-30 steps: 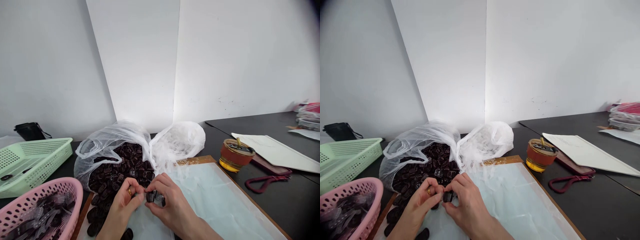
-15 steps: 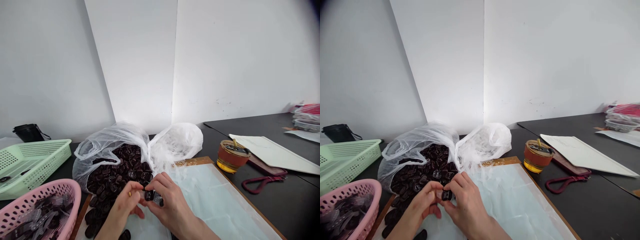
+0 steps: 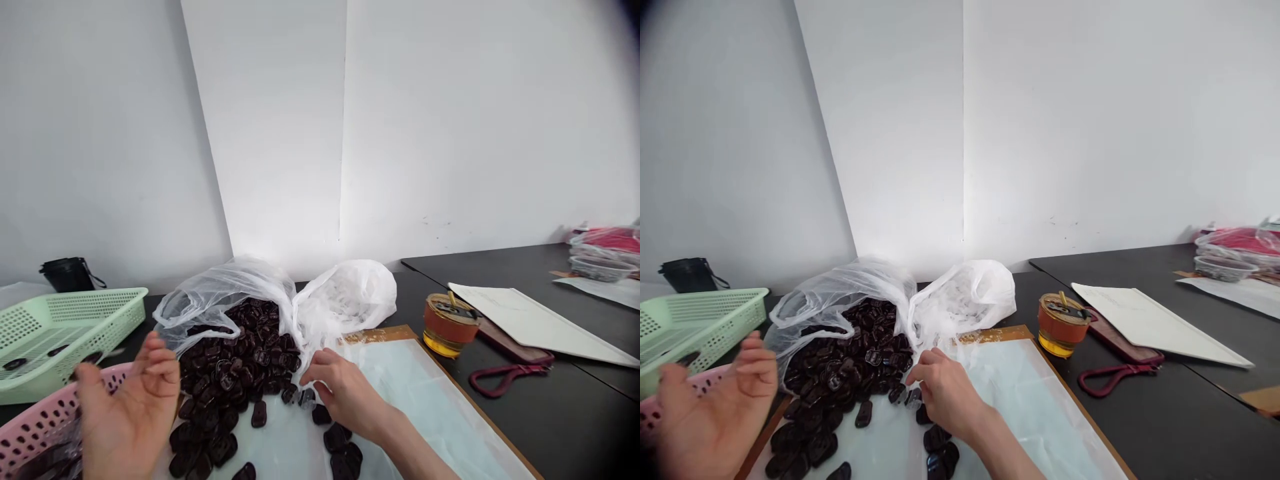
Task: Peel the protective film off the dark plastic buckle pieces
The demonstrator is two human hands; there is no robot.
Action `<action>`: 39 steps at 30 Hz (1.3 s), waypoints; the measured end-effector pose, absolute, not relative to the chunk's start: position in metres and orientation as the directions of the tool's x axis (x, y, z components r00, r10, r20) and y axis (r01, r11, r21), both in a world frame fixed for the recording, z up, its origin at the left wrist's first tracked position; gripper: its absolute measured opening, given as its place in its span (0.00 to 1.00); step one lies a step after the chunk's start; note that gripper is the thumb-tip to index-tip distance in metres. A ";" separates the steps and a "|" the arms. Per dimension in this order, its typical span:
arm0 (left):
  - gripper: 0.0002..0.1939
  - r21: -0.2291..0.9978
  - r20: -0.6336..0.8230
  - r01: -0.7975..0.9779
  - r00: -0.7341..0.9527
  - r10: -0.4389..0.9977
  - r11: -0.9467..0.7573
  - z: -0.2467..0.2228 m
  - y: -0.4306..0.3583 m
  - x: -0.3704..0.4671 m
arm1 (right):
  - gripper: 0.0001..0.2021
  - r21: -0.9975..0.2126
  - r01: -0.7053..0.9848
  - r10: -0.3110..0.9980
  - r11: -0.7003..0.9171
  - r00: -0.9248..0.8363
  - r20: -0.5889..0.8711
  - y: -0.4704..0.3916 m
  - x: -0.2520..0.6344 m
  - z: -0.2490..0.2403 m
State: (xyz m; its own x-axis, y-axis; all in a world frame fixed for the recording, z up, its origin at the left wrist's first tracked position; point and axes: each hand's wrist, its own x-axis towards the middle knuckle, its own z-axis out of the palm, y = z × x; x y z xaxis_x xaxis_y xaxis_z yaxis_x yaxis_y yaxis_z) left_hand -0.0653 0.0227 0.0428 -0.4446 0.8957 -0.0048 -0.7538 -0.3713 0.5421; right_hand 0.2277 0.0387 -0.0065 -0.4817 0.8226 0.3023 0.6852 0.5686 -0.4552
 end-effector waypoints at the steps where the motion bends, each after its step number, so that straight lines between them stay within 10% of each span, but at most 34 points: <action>1: 0.24 0.557 -0.005 -0.762 -0.399 0.917 -0.329 0.039 0.022 -0.061 | 0.18 -0.463 0.679 0.822 0.570 -0.477 0.311 0.036 0.223 -0.007; 6: 0.07 0.948 0.052 -0.304 -0.133 0.990 -0.090 0.005 0.021 -0.013 | 0.14 -0.401 0.665 0.776 0.631 -0.552 0.305 0.026 0.203 -0.013; 11: 0.10 0.980 0.151 0.127 0.015 0.988 -0.152 -0.007 0.018 0.000 | 0.10 -0.326 0.669 0.743 0.668 -0.620 0.251 0.026 0.187 -0.025; 20: 0.05 0.917 0.265 0.252 0.192 0.945 -0.309 -0.017 0.016 -0.002 | 0.07 -0.608 0.491 0.780 0.624 -0.438 0.447 0.030 0.193 -0.017; 39: 0.11 0.957 0.133 0.240 0.137 0.982 -0.163 -0.014 0.014 -0.004 | 0.04 -0.941 0.276 0.952 0.194 -0.285 0.113 0.038 0.205 -0.009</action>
State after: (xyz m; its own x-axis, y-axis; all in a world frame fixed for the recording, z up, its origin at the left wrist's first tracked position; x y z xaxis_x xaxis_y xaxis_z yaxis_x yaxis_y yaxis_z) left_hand -0.0040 0.0137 -0.0138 0.1374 0.9815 0.1332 0.2397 -0.1634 0.9570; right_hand 0.2051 0.0379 -0.0086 -0.2847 0.9519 0.1131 0.2761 0.1944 -0.9413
